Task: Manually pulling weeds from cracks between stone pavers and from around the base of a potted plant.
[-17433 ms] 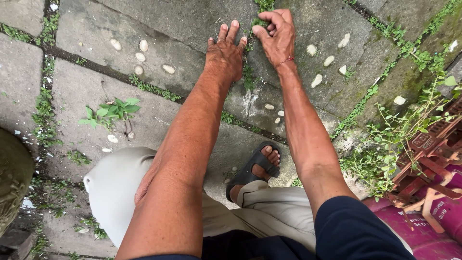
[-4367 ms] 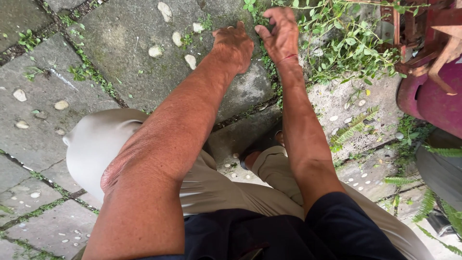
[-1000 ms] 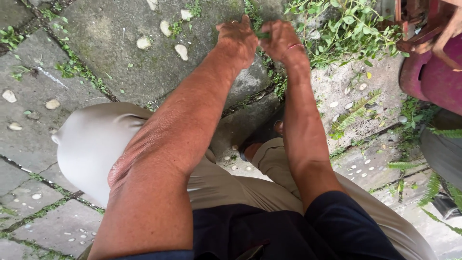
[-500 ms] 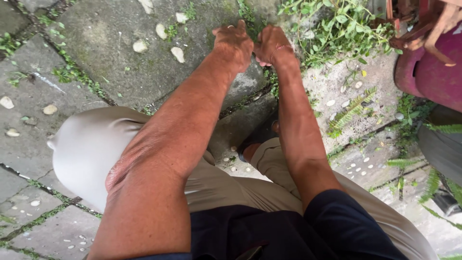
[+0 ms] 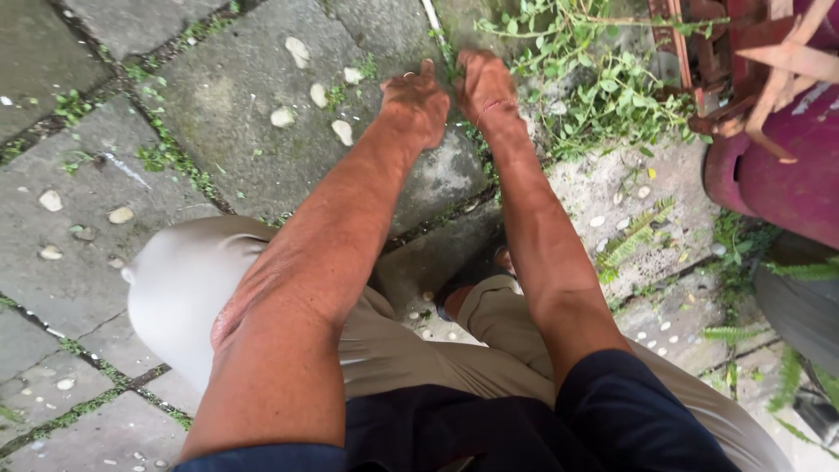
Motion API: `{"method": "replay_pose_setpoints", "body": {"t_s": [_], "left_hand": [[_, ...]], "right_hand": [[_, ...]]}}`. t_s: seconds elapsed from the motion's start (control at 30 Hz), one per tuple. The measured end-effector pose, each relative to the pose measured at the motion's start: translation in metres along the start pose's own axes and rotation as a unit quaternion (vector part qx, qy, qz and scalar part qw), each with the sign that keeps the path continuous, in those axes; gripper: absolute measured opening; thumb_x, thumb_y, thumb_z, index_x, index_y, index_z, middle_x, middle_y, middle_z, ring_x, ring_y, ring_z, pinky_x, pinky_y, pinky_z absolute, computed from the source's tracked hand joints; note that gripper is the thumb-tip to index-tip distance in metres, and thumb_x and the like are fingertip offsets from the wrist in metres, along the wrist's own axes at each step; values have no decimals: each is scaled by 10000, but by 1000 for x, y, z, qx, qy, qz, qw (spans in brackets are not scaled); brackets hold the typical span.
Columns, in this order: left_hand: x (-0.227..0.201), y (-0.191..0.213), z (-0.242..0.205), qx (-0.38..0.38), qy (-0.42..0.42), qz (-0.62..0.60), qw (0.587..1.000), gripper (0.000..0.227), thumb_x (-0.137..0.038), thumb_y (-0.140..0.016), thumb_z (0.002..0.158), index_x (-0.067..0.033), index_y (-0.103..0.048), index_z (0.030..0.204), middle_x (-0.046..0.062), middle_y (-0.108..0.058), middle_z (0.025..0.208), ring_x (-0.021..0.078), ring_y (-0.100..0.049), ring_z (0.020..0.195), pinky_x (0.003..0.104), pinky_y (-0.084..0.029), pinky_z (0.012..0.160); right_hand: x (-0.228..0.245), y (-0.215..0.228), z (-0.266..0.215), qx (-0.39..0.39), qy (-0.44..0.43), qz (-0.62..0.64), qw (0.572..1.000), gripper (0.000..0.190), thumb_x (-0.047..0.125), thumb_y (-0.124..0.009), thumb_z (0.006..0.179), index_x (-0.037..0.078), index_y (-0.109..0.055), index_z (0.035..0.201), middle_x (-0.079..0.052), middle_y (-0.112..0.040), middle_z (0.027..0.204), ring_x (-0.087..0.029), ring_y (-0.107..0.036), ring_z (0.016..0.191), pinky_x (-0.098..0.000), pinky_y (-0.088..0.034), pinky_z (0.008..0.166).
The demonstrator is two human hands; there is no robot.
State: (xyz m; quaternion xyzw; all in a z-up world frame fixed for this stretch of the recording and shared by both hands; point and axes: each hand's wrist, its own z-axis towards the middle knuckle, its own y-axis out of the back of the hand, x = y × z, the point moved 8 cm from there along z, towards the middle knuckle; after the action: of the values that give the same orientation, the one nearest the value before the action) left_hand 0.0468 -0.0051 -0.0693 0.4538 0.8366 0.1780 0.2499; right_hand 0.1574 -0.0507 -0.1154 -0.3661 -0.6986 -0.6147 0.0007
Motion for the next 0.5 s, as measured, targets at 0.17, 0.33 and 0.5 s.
{"method": "replay_pose_setpoints", "body": {"t_s": [0.17,0.33,0.5], "left_hand": [[9,20,-20,3,15,-11,1000,715,-132,-677,923,-117,-372,1570,174,-72,1710,399,-377,1456,563,-390,1153],[3,35,-3,-62,21,-105,992,726,-95,-586,983,-68,-258,1630,200,-191,1710,382,-515,1379,539,-500,1087],[-9,70,8,-139,43,-142,979,771,-218,-566,1012,-43,-130,1624,242,-178,1673,409,-400,1453,627,-376,1148]], "right_hand": [[-2,-10,11,-17,25,92,995,15,22,-647,975,16,-658,984,-182,-713,903,-258,-695,726,-358,-604,621],[24,31,31,-52,70,170,981,61,0,-621,992,17,-679,985,-158,-731,915,-234,-707,758,-331,-594,614],[-33,31,91,-85,106,185,973,217,18,-531,1061,59,-743,1045,-122,-760,972,-232,-728,859,-346,-586,734]]}}
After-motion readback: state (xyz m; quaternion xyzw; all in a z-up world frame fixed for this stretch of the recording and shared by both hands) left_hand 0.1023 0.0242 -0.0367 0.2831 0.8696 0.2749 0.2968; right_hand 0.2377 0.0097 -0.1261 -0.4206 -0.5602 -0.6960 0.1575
